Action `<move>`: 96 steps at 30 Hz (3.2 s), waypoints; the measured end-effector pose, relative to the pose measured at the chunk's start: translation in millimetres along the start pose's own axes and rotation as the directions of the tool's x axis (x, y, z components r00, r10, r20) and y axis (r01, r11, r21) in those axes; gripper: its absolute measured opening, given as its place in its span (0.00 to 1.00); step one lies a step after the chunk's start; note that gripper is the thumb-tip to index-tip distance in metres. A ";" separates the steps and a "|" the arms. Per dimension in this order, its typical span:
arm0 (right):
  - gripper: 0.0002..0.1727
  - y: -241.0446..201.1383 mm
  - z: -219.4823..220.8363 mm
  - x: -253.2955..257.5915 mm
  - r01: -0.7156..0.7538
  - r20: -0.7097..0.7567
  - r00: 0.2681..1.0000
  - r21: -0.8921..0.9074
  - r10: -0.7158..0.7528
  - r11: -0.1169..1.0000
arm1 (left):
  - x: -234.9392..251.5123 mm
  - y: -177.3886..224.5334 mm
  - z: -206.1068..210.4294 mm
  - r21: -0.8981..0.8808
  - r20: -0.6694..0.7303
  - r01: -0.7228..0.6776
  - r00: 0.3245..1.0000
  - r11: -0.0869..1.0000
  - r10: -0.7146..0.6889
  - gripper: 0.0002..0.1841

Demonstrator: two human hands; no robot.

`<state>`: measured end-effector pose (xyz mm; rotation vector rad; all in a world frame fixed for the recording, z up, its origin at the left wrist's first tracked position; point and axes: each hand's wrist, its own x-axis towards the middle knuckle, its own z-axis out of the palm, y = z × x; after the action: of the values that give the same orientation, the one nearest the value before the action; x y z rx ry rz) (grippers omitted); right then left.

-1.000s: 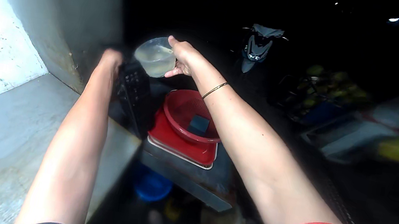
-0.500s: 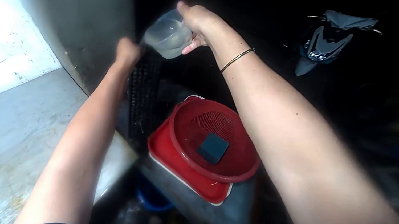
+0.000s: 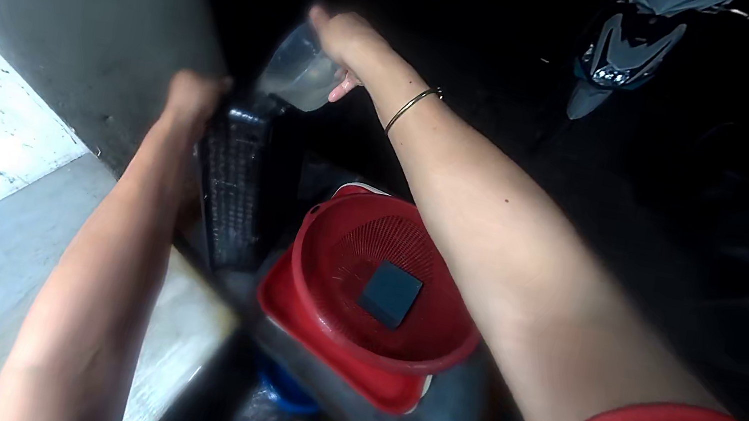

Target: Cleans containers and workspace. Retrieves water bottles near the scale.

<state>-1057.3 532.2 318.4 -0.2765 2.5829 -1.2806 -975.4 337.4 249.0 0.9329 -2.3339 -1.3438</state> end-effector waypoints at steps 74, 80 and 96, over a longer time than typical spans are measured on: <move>0.27 339.6 -70.2 -12.8 -0.039 -0.285 0.926 0.577 0.246 0.816 | 33.2 -124.8 69.2 -0.529 -0.069 -0.165 0.986 0.833 0.151 0.16; 0.22 413.2 -116.3 -111.9 -0.019 -0.412 0.831 0.650 0.373 0.760 | 27.9 -136.0 74.4 -0.599 -0.106 -0.224 0.974 0.769 0.202 0.18; 0.20 454.6 -121.7 -495.7 0.077 -0.673 0.425 0.693 0.605 0.717 | -5.6 -171.3 114.3 -0.514 -0.158 -0.263 0.965 0.817 0.211 0.26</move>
<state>-649.3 1031.7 92.0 1.2850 2.3198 -2.4990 -966.0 356.0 44.1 0.4966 -1.7731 -1.6646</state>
